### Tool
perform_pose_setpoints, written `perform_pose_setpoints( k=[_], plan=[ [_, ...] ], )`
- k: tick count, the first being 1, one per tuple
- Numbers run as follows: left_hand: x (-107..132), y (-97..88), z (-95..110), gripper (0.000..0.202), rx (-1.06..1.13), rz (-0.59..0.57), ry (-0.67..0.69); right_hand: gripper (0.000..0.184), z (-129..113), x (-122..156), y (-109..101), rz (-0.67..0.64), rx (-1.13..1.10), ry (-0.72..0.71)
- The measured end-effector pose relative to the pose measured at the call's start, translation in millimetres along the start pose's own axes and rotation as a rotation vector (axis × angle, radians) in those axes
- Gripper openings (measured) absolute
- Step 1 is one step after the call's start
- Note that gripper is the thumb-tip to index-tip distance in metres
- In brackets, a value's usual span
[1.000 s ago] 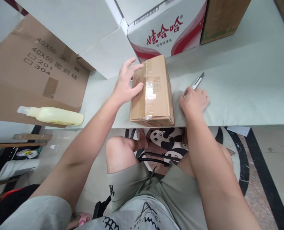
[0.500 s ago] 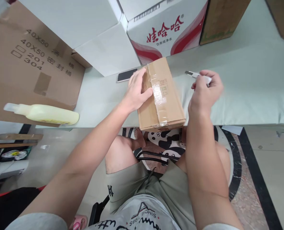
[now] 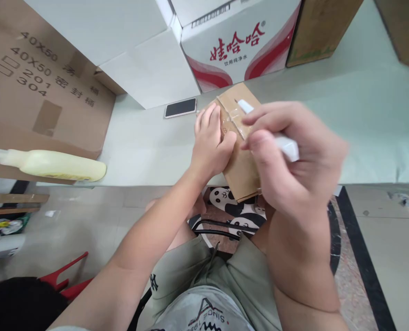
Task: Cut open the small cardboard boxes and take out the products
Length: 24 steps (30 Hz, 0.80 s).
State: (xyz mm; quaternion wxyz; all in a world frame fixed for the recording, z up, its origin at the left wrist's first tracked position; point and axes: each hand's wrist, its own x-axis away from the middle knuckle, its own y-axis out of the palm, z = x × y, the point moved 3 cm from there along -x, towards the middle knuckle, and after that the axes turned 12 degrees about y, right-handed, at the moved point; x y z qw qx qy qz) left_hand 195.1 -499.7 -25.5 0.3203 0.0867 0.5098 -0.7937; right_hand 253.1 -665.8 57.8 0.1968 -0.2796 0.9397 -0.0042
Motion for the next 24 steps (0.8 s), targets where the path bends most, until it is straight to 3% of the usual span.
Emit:
perform_pose_setpoints(
  k=[3, 8, 16, 24],
  plan=[
    [1, -5.4, 3, 0.057, 0.0, 0.029, 0.008, 0.018, 5, -5, 5, -0.122, -0.002, -0.165],
    [4, -8.9, 6, 0.056, 0.019, 0.074, -0.027, 0.015, 12, -8, 6, -0.307, 0.129, -0.178],
    [8, -9.7, 3, 0.056, 0.035, 0.092, 0.003, 0.014, 8, -7, 9, -0.335, 0.238, -0.177],
    [8, -9.2, 0, 0.056, 0.038, 0.097, 0.025, 0.018, 11, -10, 17, -0.201, 0.264, -0.144]
  ],
)
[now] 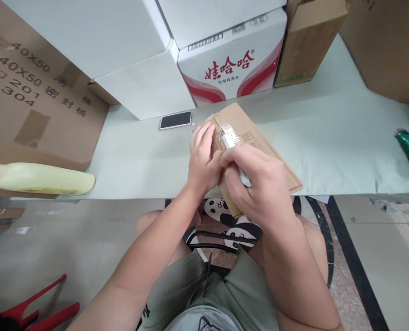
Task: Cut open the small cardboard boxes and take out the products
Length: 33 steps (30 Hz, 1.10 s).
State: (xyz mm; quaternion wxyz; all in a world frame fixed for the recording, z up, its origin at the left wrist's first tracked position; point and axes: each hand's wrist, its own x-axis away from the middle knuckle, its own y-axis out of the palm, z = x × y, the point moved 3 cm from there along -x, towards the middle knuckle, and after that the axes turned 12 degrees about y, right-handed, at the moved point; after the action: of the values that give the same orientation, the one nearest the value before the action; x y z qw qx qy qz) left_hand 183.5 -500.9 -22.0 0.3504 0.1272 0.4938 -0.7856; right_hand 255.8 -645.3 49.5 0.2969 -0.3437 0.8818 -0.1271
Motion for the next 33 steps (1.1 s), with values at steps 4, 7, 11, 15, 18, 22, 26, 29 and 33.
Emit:
perform_pose_setpoints(
  k=[4, 7, 11, 15, 18, 22, 26, 29, 33],
  plan=[
    [-1, 1.4, 0, 0.058, -0.017, -0.024, 0.001, 0.02, 3, 2, -1, 0.145, -0.053, 0.149],
    [-2, 3.5, -1, 0.056, -0.027, -0.023, -0.005, 0.023, 5, 8, -5, 0.234, -0.087, 0.24],
    [-1, 5.4, -4, 0.057, -0.041, -0.016, -0.017, 0.024, 6, 11, -7, 0.252, -0.094, 0.276],
    [0, 5.2, -8, 0.059, -0.033, -0.03, 0.016, 0.022, 8, 7, -4, 0.173, -0.099, 0.305],
    [0, 4.8, -10, 0.059, -0.026, -0.044, 0.026, 0.02, 10, 7, -3, 0.176, -0.085, 0.315],
    [-1, 5.0, -12, 0.06, -0.029, -0.061, 0.016, 0.026, 12, 10, -3, 0.273, -0.078, 0.333],
    [0, 4.9, -13, 0.058, -0.022, -0.049, 0.0, 0.028, 11, 13, -1, 0.303, -0.033, 0.301],
    [1, 4.9, -13, 0.054, -0.006, -0.026, -0.023, 0.026, 9, 15, -2, 0.35, -0.024, 0.262],
    [0, 4.6, -11, 0.052, 0.006, -0.022, -0.045, 0.023, 9, 14, -5, 0.346, -0.007, 0.211]
  ],
)
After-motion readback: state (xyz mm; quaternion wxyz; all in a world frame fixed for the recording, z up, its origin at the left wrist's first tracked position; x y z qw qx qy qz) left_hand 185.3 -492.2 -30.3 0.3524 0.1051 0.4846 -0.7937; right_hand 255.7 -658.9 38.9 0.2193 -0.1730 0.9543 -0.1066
